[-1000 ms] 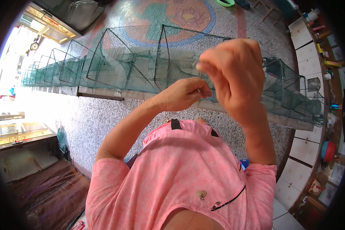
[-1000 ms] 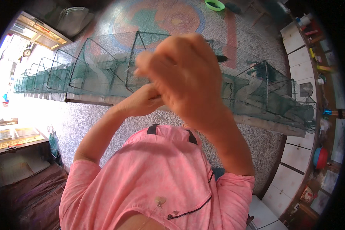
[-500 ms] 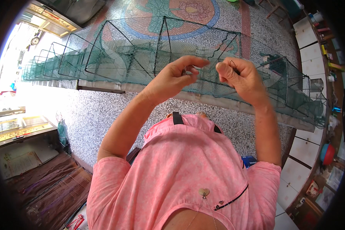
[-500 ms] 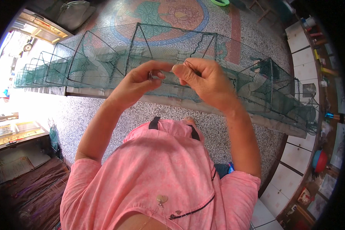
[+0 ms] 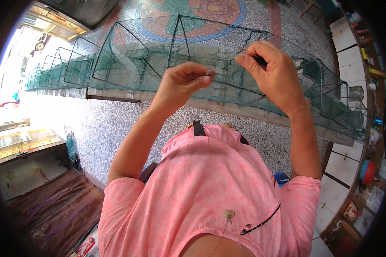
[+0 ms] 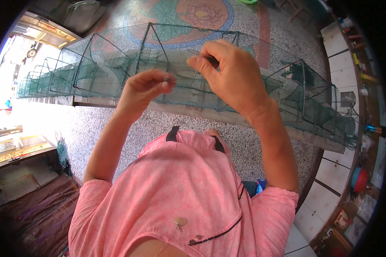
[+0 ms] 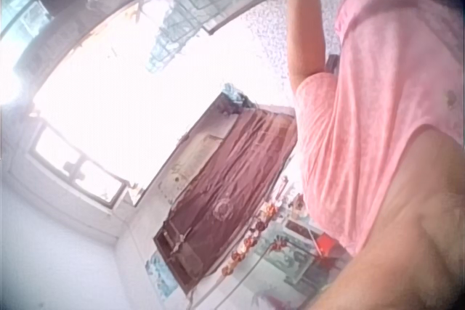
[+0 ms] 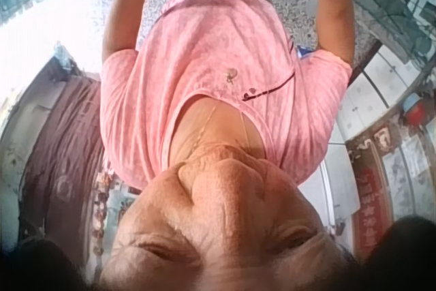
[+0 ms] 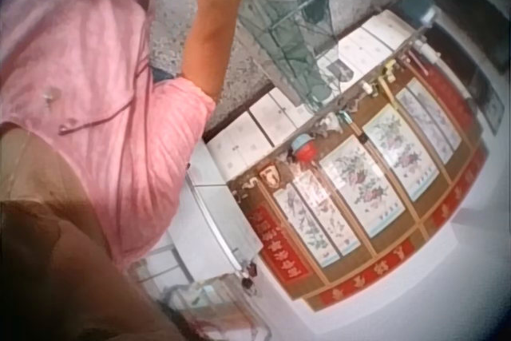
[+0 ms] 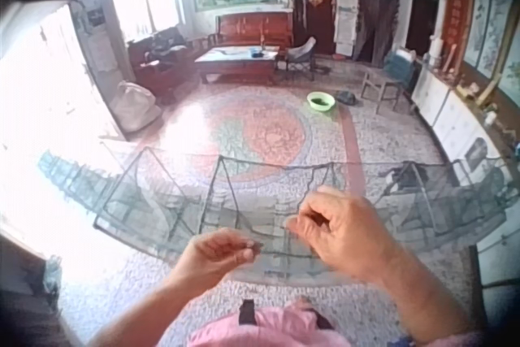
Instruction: The person repairs a large mesh fishing net by tying together sections of the net with a small tool and dark thread.
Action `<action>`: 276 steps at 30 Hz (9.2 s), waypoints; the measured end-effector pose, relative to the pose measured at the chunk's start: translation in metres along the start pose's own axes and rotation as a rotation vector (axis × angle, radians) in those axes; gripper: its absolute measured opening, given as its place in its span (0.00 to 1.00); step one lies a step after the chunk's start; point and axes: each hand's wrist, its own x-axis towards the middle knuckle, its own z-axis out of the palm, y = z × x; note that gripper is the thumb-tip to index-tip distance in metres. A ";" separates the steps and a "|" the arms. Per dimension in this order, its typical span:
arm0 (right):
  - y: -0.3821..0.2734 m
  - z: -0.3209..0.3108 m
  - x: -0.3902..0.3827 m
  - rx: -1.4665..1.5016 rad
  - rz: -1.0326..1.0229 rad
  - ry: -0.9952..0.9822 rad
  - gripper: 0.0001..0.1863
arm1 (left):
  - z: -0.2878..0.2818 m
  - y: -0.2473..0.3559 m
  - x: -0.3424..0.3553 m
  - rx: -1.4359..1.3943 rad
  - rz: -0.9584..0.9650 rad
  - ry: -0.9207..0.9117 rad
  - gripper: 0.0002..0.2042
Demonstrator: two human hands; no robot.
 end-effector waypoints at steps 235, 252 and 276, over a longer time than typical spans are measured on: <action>0.030 -0.008 0.042 0.222 -0.649 -0.591 0.05 | 0.064 -0.073 -0.063 -0.564 0.184 0.503 0.07; 0.069 0.064 0.056 0.017 -0.906 -0.753 0.06 | 0.075 -0.078 -0.060 -0.576 0.186 0.618 0.06; 0.059 0.092 0.037 0.412 -0.942 -0.813 0.05 | 0.087 -0.089 -0.059 -0.564 0.139 0.729 0.06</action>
